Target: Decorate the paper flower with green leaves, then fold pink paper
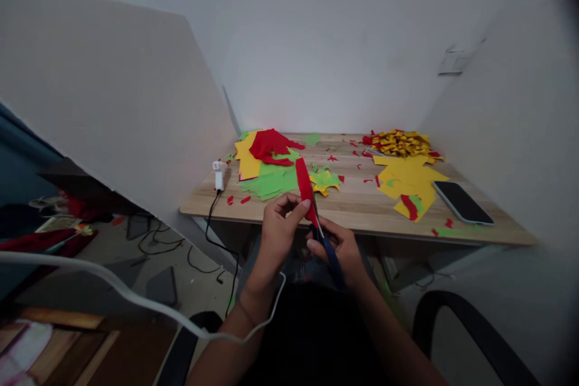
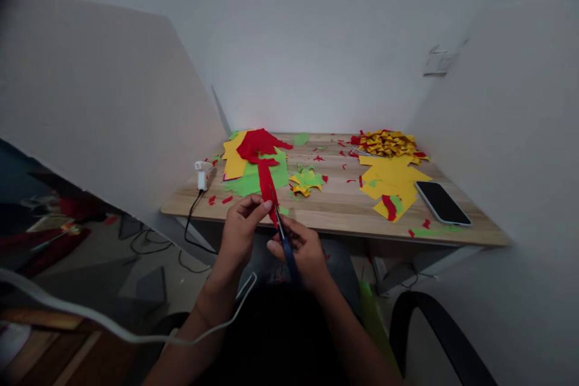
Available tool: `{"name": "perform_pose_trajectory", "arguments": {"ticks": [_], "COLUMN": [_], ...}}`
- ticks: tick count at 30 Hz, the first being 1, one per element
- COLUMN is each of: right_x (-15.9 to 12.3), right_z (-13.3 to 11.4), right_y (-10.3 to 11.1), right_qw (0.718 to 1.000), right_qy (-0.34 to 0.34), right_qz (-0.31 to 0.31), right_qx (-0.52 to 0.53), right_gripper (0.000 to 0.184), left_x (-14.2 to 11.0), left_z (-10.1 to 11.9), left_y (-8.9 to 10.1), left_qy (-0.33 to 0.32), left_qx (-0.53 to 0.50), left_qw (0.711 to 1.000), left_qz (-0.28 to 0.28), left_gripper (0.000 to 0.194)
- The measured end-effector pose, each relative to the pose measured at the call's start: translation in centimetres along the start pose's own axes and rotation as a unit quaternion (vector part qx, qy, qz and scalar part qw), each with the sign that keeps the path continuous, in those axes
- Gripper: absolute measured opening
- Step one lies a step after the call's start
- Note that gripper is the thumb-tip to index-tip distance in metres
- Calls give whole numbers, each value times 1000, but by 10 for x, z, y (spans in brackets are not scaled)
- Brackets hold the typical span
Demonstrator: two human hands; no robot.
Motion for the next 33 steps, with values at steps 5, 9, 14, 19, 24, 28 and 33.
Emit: {"name": "perform_pose_trajectory", "arguments": {"ticks": [5, 9, 14, 19, 24, 28, 33], "right_x": [-1, -1, -1, -2, -1, 1, 2], "right_z": [-2, -6, -4, -4, -5, -4, -1], "right_y": [-1, -3, -5, -5, -4, -4, -4], "right_qw": [1000, 1000, 999, 998, 996, 995, 995], "right_qy": [7, 15, 28, 39, 63, 76, 58], "right_qz": [-6, -8, -6, 0, 5, 17, 17], "right_qx": [-17, -23, -34, -45, -60, -64, -74], "right_gripper": [48, 46, 44, 43, 35, 35, 41], "left_x": [-1, -2, 4, 7, 6, 7, 8], "left_z": [0, 4, 11, 8, 7, 6, 2], "left_y": [1, 2, 6, 7, 7, 9, 9], "left_qy": [6, 6, -9, -7, 3, 11, 9], "left_qx": [1, -14, -33, -17, -26, -40, -53], "left_qw": [1000, 1000, 999, 999, 998, 997, 997], "left_qz": [6, -1, 18, 41, 51, 64, 55], "left_gripper": [24, 25, 33, 32, 32, 32, 30]}}
Point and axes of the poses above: each hand's wrist, its own x-axis towards the middle knuckle, its own y-axis out of the back of the hand, z = x × y, the point moved 5 cm from there along x, towards the middle knuckle, and after that the axes turned 4 degrees about x, right-handed, at the moved point
